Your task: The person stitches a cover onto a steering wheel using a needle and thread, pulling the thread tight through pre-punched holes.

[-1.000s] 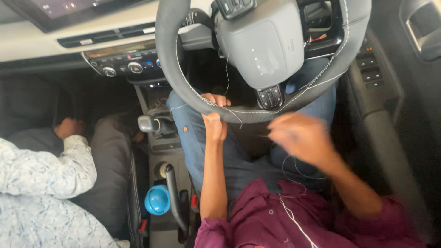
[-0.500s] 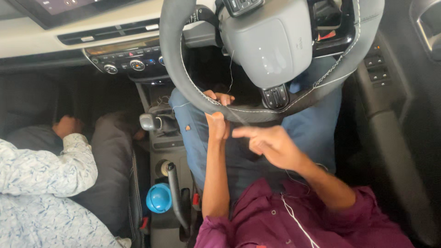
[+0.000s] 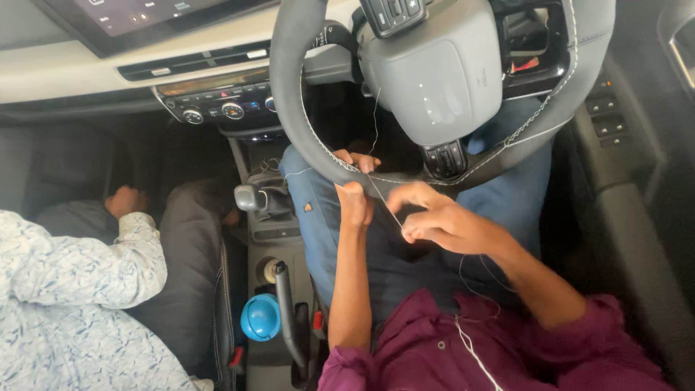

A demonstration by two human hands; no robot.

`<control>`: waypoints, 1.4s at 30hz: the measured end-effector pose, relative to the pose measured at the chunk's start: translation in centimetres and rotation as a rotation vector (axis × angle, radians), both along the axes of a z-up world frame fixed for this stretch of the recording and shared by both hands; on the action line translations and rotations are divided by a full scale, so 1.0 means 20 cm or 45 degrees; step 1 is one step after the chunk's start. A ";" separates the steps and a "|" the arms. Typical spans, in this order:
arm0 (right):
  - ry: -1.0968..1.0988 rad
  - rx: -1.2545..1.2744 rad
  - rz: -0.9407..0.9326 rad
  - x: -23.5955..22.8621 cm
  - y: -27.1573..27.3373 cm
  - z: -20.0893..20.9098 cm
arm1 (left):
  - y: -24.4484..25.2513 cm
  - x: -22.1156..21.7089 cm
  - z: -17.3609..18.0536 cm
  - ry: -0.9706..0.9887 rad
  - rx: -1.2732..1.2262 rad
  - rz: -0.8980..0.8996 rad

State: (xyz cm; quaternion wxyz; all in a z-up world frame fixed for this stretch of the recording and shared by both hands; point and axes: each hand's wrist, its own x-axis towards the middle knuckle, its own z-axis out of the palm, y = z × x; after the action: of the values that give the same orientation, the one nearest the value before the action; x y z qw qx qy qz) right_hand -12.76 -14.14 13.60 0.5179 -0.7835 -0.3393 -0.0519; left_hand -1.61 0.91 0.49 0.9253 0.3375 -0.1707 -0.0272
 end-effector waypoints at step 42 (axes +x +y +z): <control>-0.092 0.328 0.067 0.12 -0.33 -0.24 | -0.12 0.01 0.03 0.361 -0.224 0.277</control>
State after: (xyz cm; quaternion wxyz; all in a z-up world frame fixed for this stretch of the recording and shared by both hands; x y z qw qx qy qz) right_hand -10.39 -20.78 8.80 0.6027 -0.6991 -0.3688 -0.1097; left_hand -1.37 -1.59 1.10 0.9635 0.2646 -0.0030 0.0406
